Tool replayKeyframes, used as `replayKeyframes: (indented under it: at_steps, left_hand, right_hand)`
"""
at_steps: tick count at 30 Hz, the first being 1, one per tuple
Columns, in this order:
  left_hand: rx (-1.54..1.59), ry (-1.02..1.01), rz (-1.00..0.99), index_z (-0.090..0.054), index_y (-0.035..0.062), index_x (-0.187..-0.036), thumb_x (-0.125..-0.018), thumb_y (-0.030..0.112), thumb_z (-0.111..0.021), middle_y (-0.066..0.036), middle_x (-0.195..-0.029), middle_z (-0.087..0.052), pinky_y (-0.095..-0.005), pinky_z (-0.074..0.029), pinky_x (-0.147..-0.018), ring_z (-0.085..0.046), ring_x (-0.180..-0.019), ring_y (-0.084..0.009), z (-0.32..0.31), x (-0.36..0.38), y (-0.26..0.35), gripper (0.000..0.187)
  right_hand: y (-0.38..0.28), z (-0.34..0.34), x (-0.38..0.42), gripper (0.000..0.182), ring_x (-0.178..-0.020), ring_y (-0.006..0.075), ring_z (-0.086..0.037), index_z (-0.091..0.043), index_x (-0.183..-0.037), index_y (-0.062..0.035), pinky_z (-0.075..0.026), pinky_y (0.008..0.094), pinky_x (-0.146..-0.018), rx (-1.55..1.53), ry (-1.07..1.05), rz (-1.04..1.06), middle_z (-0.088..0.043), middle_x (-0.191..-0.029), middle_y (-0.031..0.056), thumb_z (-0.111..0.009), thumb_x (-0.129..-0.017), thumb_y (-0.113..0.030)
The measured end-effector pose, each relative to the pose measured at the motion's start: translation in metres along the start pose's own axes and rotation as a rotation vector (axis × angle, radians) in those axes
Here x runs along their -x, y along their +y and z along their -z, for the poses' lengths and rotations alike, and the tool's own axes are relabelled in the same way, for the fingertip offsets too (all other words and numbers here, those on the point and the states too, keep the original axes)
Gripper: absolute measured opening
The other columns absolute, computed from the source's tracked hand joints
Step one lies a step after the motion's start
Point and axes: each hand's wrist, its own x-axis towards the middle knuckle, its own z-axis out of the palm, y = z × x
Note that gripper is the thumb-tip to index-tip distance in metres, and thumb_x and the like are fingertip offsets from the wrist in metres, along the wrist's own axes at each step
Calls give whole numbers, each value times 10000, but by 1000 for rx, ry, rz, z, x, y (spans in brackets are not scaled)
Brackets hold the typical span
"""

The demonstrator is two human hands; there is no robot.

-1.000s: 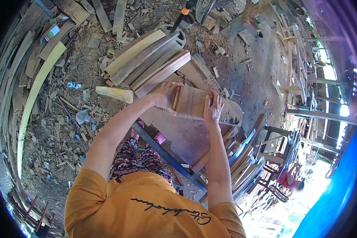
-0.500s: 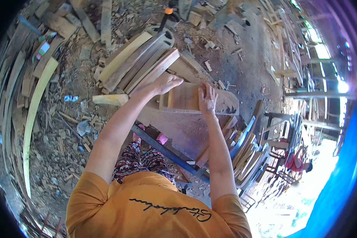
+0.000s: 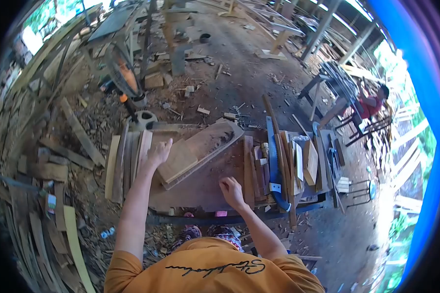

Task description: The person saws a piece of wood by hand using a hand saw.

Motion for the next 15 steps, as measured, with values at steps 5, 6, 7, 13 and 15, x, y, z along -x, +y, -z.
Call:
replayKeyframes:
  at_steps: [5, 6, 7, 13, 15]
  left_hand:
    - [-76, 126, 177, -708, -21, -1039, -988, 566, -277, -294, -1076, -664, -513, -471, -949, -622, -1068, -457, -22, -10, 2, 730]
    - [-99, 122, 160, -708, -21, -1039, -988, 566, -277, -294, -1076, -664, -513, -471, -949, -622, -1068, -457, -26, -12, 2, 730]
    - [-106, 150, 170, -707, -28, -1026, -989, 565, -275, -294, -1062, -667, -514, -474, -943, -625, -1061, -456, -31, -12, 1, 735]
    - [-375, 296, -62, -634, -7, -977, -1032, 338, -359, -257, -927, -666, -506, -515, -763, -652, -889, -425, -50, -13, -20, 444]
    - [-242, 365, -105, -640, -28, -965, -1031, 376, -369, -270, -938, -659, -517, -491, -769, -636, -880, -434, -52, -14, -23, 490]
  right_hand:
    - [44, 29, 80, 107, -601, 186, -622, -646, -934, 6, -482, 328, -561, -137, 53, -304, -618, -667, 133, -640, -916, -100]
    - [49, 33, 86, 113, -589, 171, -620, -646, -931, 9, -479, 327, -547, -111, 70, -345, -609, -640, 128, -637, -922, -104]
    - [51, 39, 90, 113, -589, 171, -620, -646, -931, 9, -479, 327, -547, -130, 88, -361, -609, -640, 128, -637, -922, -104]
    - [66, 47, 121, 140, -743, 366, -677, -660, -951, -8, -533, 405, -667, -129, 67, -377, -673, -797, 201, -650, -894, -135]
    - [66, 50, 121, 159, -807, 407, -661, -652, -952, -17, -530, 449, -717, -168, -6, -444, -676, -845, 207, -627, -897, -164]
